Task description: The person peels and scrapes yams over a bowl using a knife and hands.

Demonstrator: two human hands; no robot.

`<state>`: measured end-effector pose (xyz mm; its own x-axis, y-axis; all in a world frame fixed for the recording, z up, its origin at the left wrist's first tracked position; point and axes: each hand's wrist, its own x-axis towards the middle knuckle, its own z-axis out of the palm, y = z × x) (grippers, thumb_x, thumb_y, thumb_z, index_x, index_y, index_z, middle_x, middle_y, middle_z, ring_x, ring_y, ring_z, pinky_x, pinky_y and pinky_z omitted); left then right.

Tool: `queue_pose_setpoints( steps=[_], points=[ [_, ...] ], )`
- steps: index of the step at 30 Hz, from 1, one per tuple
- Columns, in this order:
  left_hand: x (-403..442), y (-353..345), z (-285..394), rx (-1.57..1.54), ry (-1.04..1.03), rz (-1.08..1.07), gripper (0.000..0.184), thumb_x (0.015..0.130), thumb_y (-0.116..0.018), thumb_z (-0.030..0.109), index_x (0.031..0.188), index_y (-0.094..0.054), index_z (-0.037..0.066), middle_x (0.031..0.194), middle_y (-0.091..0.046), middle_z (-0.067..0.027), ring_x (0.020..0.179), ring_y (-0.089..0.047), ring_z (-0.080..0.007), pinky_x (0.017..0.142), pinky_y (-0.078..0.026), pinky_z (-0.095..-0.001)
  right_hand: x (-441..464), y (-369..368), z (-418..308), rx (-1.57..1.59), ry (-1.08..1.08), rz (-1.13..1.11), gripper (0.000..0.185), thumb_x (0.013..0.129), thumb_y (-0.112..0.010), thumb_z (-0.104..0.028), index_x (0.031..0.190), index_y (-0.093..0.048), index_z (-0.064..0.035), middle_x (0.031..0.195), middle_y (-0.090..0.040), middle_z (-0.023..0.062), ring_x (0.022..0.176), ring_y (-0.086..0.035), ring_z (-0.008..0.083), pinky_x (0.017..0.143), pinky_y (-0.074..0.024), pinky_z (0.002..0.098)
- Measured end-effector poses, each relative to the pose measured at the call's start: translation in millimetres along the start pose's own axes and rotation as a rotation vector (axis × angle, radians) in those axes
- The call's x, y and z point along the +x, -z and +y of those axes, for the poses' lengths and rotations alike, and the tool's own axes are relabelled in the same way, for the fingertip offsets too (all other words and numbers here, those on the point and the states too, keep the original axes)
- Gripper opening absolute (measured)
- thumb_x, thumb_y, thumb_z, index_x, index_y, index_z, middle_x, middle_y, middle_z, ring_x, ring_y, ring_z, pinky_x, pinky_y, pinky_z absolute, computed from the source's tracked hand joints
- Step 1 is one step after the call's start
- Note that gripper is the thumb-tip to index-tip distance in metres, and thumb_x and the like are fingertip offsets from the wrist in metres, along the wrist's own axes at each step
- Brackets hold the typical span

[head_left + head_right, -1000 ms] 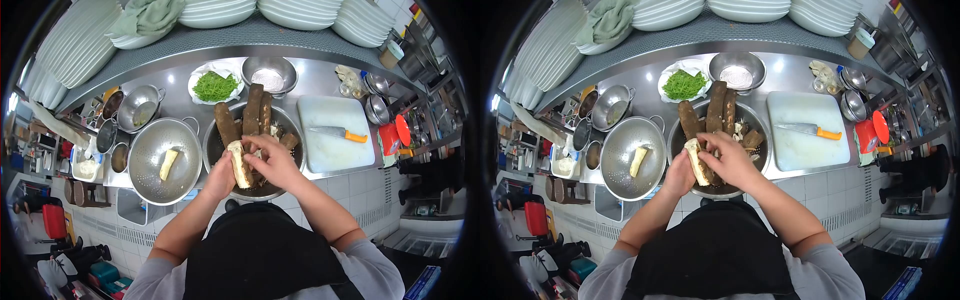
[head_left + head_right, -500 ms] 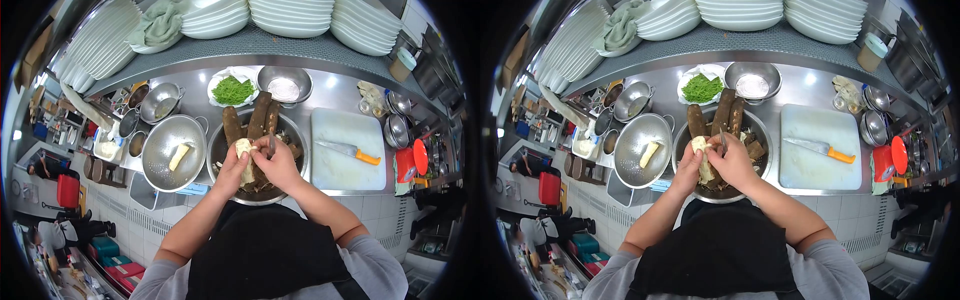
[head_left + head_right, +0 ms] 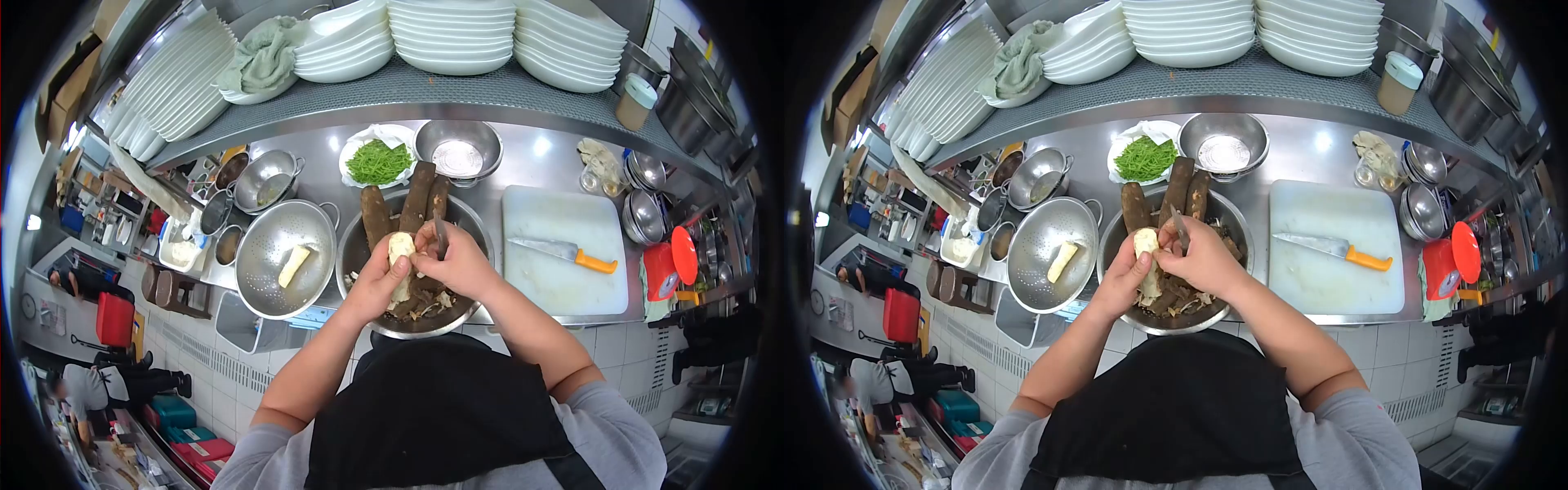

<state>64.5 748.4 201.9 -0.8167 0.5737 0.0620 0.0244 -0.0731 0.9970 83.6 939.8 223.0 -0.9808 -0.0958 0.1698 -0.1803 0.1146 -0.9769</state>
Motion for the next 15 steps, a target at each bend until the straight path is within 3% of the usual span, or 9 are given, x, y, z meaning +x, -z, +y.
queue_pose_setpoints(
  steps=[3,9,11,15],
  points=[
    [0.7,0.6,-2.0,-0.017,0.011,0.011,0.059,0.105,-0.052,0.044,0.145,-0.037,0.003,0.128,-0.054,-0.0067,0.12,-0.05,-0.0156,0.105,-0.039,-0.032,2.1,3.0,1.5,0.215,-0.134,-0.101,0.02,0.088,-0.074,-0.012,0.099,-0.06,-0.0021,0.087,-0.059,-0.0012,0.075,-0.054,0.006,0.069,-0.0472,0.0249],
    [-1.4,3.6,-0.4,-0.045,0.008,0.008,0.057,0.106,-0.05,0.041,0.146,-0.037,0.003,0.129,-0.053,-0.0068,0.12,-0.05,-0.015,0.104,-0.04,-0.0316,3.1,-2.4,4.3,0.243,-0.075,-0.156,0.018,0.092,-0.071,-0.013,0.098,-0.058,-0.0037,0.087,-0.058,-0.0015,0.076,-0.054,0.0062,0.07,-0.0473,0.0246],
    [-1.7,2.9,-1.8,-0.046,0.009,0.017,0.056,0.106,-0.05,0.04,0.146,-0.036,0.003,0.129,-0.053,-0.0067,0.12,-0.05,-0.0149,0.104,-0.04,-0.0317,4.2,-6.0,13.6,0.124,0.1,-0.139,0.016,0.093,-0.069,-0.012,0.096,-0.055,-0.0048,0.087,-0.058,-0.0013,0.077,-0.055,0.0074,0.069,-0.0475,0.0249],
    [-1.4,1.3,-8.4,-0.259,0.095,0.088,0.054,0.107,-0.046,0.041,0.146,-0.038,0.004,0.128,-0.055,-0.0074,0.119,-0.052,-0.0167,0.103,-0.041,-0.0329,4.6,-11.5,17.1,0.165,0.067,-0.127,0.016,0.094,-0.068,-0.011,0.094,-0.053,-0.0053,0.083,-0.056,-0.0018,0.074,-0.055,0.0092,0.068,-0.0476,0.0265]
  ],
)
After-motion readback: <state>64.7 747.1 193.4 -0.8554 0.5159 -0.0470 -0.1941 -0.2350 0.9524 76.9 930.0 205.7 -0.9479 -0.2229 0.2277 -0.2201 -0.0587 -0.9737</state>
